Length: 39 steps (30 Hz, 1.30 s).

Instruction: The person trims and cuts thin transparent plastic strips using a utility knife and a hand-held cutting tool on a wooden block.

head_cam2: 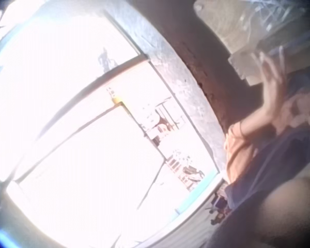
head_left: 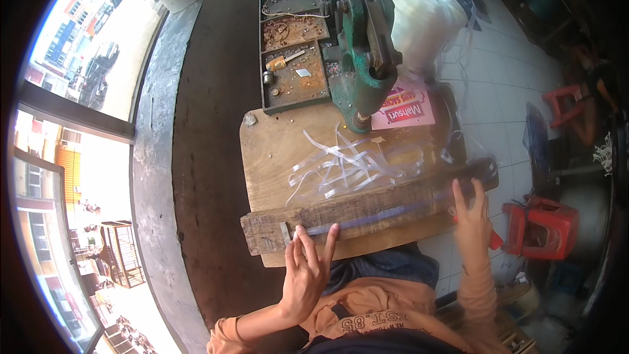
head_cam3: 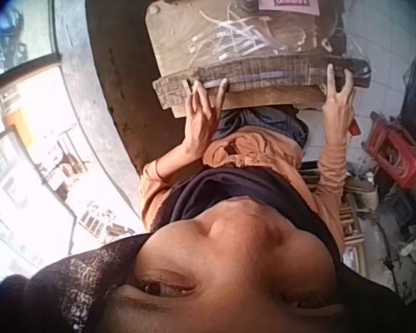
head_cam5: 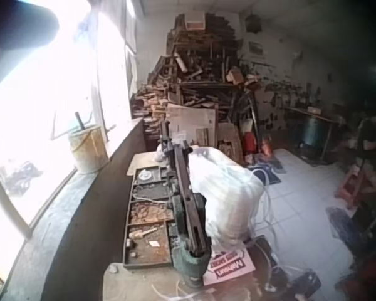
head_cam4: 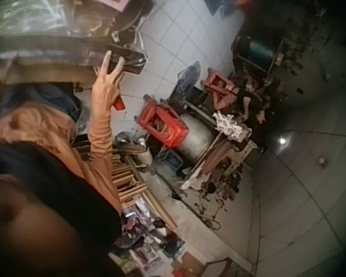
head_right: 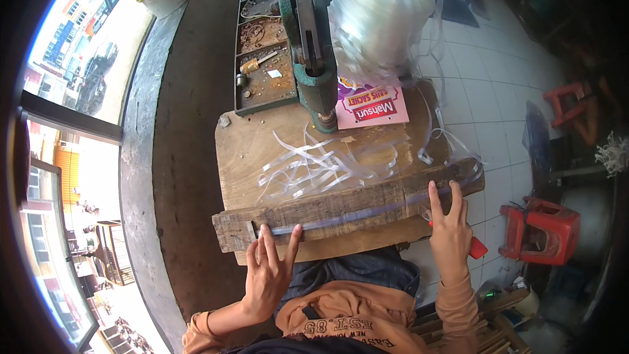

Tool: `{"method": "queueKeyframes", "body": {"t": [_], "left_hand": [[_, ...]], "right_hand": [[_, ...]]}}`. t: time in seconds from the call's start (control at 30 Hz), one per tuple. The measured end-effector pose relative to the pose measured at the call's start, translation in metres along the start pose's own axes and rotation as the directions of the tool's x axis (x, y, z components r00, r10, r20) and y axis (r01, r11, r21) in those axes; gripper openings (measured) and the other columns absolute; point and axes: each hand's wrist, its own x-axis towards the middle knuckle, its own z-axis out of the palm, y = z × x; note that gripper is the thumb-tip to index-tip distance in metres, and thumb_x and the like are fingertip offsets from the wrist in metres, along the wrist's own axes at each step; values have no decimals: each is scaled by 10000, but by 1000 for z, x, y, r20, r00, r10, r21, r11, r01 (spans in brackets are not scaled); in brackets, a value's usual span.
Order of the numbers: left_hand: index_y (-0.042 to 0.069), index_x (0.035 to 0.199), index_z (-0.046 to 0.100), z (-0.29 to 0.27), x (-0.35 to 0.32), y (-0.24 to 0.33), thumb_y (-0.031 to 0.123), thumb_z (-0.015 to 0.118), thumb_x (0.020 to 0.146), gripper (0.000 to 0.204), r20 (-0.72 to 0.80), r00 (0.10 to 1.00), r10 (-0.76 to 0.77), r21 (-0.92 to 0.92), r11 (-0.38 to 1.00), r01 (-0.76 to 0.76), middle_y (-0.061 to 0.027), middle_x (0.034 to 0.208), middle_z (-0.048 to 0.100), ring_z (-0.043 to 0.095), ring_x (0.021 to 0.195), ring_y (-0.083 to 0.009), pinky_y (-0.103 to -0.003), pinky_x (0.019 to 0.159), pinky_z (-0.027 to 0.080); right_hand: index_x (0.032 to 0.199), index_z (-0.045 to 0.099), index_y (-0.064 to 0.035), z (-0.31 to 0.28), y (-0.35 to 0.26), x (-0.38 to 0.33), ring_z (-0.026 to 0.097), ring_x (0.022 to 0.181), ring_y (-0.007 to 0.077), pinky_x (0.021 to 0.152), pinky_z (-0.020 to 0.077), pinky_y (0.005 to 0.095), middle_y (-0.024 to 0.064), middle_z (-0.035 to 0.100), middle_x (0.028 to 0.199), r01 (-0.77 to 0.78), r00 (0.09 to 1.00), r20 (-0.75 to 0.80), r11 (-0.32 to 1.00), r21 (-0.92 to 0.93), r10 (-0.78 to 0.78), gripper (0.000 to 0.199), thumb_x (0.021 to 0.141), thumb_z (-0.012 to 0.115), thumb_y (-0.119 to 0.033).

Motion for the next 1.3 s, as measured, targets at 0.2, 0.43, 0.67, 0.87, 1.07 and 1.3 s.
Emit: {"method": "queueKeyframes", "body": {"t": [0.2, 0.43, 0.67, 0.87, 1.07, 1.3], "left_hand": [[141, 1460, 253, 0, 0, -2, 45, 450, 836, 661, -3, 1000, 10, 8, 1000, -10, -334, 1188, 479, 598, 973, -297, -379, 915, 415], [156, 1447, 293, -1, 0, -8, 52, 461, 830, 647, -23, 1000, 10, -46, 999, -11, -323, 1160, 491, 598, 966, -295, -394, 912, 418], [153, 1445, 297, -3, 3, -7, 34, 477, 809, 672, 10, 1000, 19, -75, 997, -18, -321, 1148, 498, 583, 991, -312, -416, 917, 412], [135, 1433, 321, -4, 3, -9, -10, 495, 777, 694, -11, 999, 35, -88, 996, -36, -335, 1113, 505, 534, 1043, -333, -448, 900, 408], [127, 1434, 318, -5, 1, -12, 17, 506, 762, 706, 16, 999, 50, -137, 990, -47, -357, 1095, 495, 546, 1019, -337, -500, 928, 361], [141, 1435, 318, -8, 1, -12, 25, 491, 784, 684, 10, 999, 30, -130, 991, -28, -345, 1134, 492, 567, 1041, -325, -478, 922, 374]], "right_hand": [[1355, 435, -160, -1, 12, 3, 560, 1022, 320, 663, 533, 407, 146, 491, 1203, 91, 994, 51, 985, 149, -99, 702, 716, 610, 72], [1364, 409, -357, -22, -6, -7, 606, 630, 328, 558, 513, 375, 277, 364, 1366, 41, 981, 178, 977, 208, -79, 823, 702, 560, 108], [1352, 344, -509, -7, -22, -16, 542, 432, 262, 446, 479, 330, 396, 182, 1395, 63, 972, 224, 997, 44, -72, 880, 745, 541, 96], [1353, 357, -493, -10, -22, -16, 564, 442, 276, 462, 496, 336, 396, 120, 1409, 34, 971, 230, 989, 147, -67, 879, 734, 537, 104], [1365, 371, -450, -13, -19, -16, 555, 435, 269, 426, 458, 335, 312, 242, 1424, 25, 973, 225, 996, 86, -44, 831, 735, 570, 54], [1372, 408, -342, -20, -17, -14, 586, 607, 236, 454, 474, 321, 102, 358, 1445, -74, 982, 180, 996, 59, 62, 780, 717, 581, 46]]}}
